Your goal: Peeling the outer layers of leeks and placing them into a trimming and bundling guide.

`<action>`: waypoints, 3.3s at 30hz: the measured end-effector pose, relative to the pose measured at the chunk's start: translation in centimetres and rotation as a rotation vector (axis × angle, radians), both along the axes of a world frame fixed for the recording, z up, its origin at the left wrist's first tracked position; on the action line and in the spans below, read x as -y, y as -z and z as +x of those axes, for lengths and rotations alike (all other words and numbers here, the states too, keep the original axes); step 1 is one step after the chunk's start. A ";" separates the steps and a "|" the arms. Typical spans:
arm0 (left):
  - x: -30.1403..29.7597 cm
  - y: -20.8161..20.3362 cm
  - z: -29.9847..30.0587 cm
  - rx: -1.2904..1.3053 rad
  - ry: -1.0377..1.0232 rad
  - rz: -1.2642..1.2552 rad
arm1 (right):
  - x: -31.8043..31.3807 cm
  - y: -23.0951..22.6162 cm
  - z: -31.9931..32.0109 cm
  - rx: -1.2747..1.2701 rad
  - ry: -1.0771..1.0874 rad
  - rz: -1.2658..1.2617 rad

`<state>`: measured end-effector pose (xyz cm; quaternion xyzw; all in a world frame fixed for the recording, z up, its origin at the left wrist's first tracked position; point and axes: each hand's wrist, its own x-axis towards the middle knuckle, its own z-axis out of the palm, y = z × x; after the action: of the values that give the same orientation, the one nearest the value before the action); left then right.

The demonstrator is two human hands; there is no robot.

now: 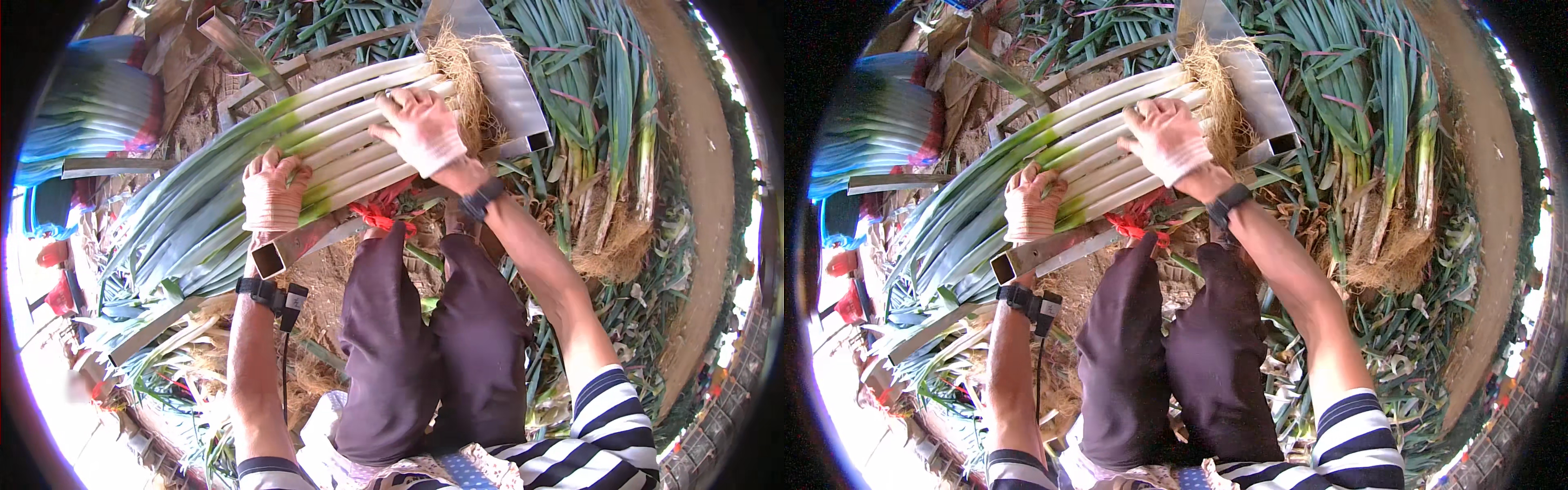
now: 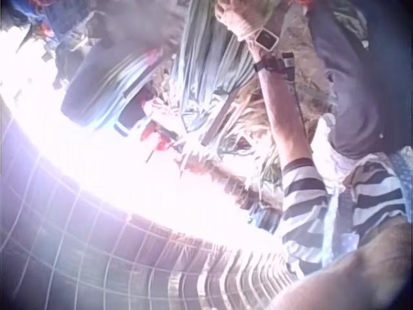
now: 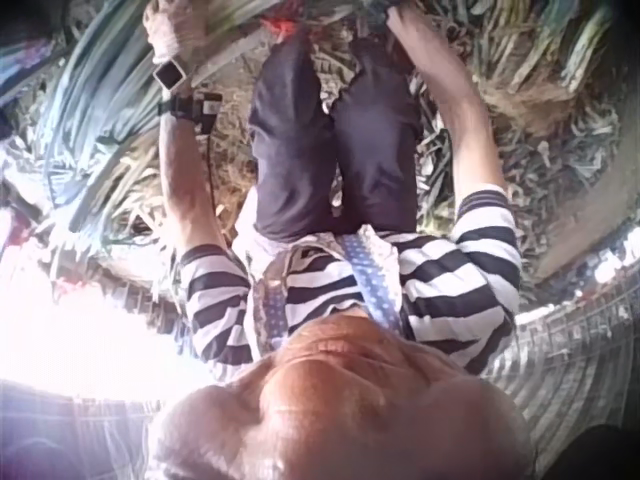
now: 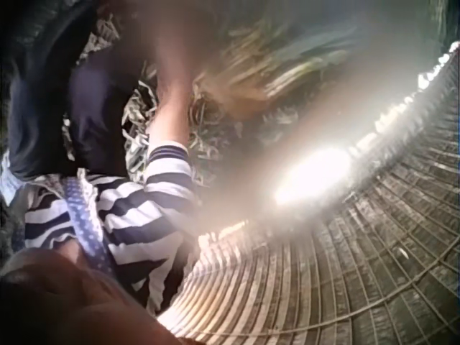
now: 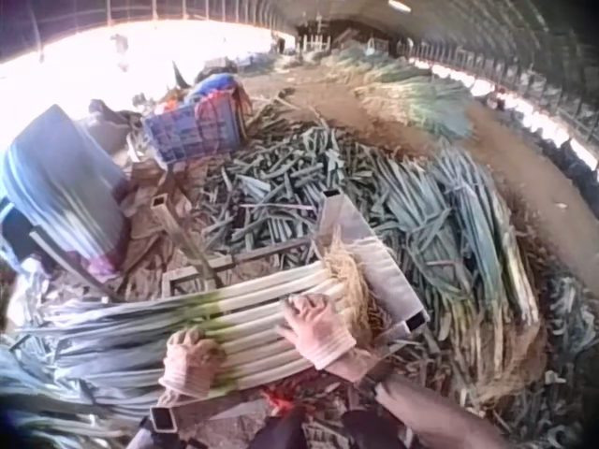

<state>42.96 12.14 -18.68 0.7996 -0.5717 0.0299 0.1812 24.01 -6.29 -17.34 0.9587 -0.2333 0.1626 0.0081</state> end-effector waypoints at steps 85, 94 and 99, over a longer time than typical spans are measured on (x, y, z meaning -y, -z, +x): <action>7.5 0.7 1.6 0.006 -0.278 -0.062 | 4.0 3.8 3.0 0.044 0.075 0.107; 10.5 -0.2 6.6 0.067 -0.243 0.283 | 4.0 3.9 3.2 0.078 0.083 0.043; 10.8 -1.2 10.6 -0.268 0.002 0.451 | 3.5 3.7 3.3 0.031 0.122 0.070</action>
<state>53.51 1.30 -17.53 0.8160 -0.5356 -0.2049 0.0725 27.32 -9.83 -21.07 0.9397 -0.2969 0.1685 -0.0190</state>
